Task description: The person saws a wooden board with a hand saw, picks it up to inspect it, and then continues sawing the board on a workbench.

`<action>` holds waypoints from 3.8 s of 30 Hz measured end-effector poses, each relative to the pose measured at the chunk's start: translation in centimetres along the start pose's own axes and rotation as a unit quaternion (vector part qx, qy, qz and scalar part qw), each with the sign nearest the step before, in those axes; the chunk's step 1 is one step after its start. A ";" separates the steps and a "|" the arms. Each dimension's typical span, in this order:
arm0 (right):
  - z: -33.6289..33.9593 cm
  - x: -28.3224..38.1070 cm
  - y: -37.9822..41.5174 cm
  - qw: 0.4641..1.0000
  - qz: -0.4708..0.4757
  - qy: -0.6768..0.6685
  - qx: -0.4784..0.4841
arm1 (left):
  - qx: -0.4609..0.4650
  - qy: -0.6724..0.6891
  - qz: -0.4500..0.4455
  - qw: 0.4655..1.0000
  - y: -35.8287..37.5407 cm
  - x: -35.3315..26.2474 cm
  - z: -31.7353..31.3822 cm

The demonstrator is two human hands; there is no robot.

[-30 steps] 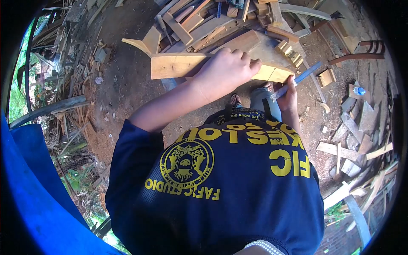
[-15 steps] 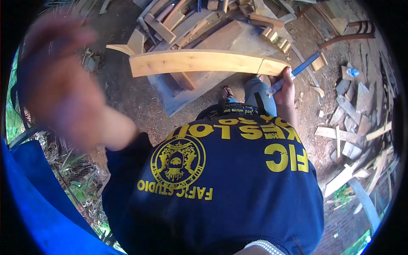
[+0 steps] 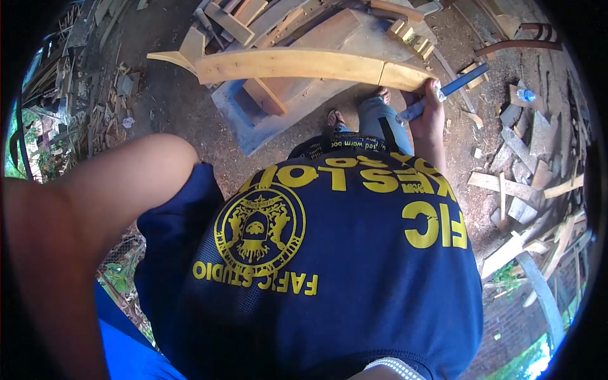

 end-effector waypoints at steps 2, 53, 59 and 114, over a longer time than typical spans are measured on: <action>-0.1 0.0 0.1 1.000 -0.002 0.009 0.002 | -0.001 0.001 0.005 1.000 0.2 0.2 0.2; 2.3 -0.9 -0.4 0.998 -0.019 -0.056 -0.032 | -0.116 0.010 -0.114 0.987 -3.6 -3.7 2.1; 1.8 -0.7 -1.0 0.999 -0.014 -0.037 -0.019 | -0.134 0.039 -0.112 0.984 -3.1 -2.5 2.0; -5.4 1.4 -1.3 0.875 0.239 0.419 -0.039 | 0.231 -0.139 0.516 0.813 27.4 9.6 -18.7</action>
Point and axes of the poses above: each hand's wrist, its own y-axis away from the middle knuckle, its own z-axis out of the back of the hand, x = y × z, the point moved 2 cm from there along -y, towards the middle knuckle, and after that the axes turned 4 degrees about -x, right-handed, at the moved point
